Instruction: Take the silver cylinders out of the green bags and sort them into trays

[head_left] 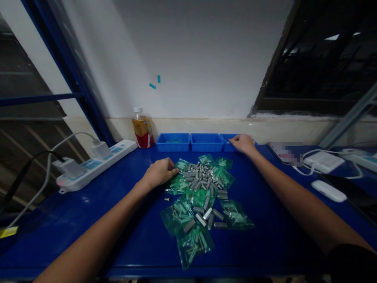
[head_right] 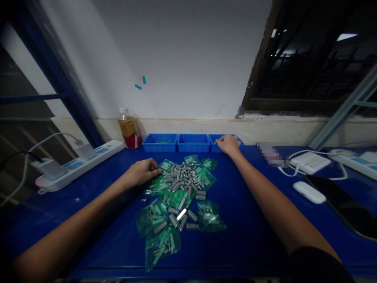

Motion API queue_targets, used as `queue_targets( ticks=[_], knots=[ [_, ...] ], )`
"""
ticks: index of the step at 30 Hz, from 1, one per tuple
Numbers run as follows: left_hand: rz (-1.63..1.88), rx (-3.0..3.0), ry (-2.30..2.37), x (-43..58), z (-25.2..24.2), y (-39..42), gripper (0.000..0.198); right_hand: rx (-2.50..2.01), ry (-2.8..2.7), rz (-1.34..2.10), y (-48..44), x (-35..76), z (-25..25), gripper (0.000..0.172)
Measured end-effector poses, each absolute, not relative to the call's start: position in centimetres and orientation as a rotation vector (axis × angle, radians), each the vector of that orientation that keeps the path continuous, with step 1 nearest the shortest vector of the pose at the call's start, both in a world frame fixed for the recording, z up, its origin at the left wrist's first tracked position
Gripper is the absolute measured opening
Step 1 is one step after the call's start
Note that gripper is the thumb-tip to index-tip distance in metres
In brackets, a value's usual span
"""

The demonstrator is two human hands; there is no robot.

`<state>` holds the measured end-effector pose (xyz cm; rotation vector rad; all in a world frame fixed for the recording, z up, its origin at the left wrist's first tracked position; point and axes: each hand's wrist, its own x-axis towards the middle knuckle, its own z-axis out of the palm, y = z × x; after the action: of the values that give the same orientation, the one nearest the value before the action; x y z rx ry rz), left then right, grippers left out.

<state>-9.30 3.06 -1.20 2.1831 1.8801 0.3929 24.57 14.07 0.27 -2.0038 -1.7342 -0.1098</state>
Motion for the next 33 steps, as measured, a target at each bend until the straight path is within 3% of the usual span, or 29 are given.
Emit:
queue_targets(
  ticks=[3, 6, 10, 14, 18, 20, 23, 26, 29, 33],
  knots=[
    [0.616, 2.093, 1.773, -9.0, -1.0, 3.0, 0.021, -1.975, -1.737, -0.148, 12.6, 24.4, -0.1, 0.032],
    [0.992, 2.132, 1.642, -8.4, -0.1, 2.2, 0.012, -1.661, -1.825, -0.253, 8.7, 23.8, -0.6, 0.030],
    [1.347, 2.370, 1.346, -6.5, 0.7, 0.1, 0.004, -1.334, -1.868, 0.163, 1.8, 20.7, -0.5, 0.034],
    [1.197, 2.686, 0.904, -4.0, 0.7, -2.2, 0.014, -1.252, -1.824, 0.677, -2.5, 16.6, 0.5, 0.050],
    [1.012, 2.851, 0.765, -2.5, 0.4, -3.5, 0.020, -1.165, -1.694, 0.895, -3.3, 15.4, 0.6, 0.039],
    [0.994, 2.820, 0.779, -2.4, 0.3, -3.5, 0.020, -1.126, -1.678, 0.858, -3.2, 15.6, 0.3, 0.031],
    [1.036, 2.605, 0.880, -2.6, 0.6, -3.2, 0.020, -1.079, -1.781, 0.502, -3.2, 15.9, -0.2, 0.024],
    [1.107, 2.180, 1.024, -2.7, 0.9, -2.9, 0.037, -0.915, -1.973, 0.153, -3.3, 16.2, -0.7, 0.018],
    [1.111, 1.812, 1.045, -2.7, 1.1, -2.6, 0.049, -0.801, -2.092, -0.002, -3.2, 16.4, -1.1, 0.035],
    [1.074, 1.741, 1.041, -2.7, 0.8, -2.2, 0.036, -0.831, -2.079, -0.049, -3.0, 16.4, -1.3, 0.048]
  ],
)
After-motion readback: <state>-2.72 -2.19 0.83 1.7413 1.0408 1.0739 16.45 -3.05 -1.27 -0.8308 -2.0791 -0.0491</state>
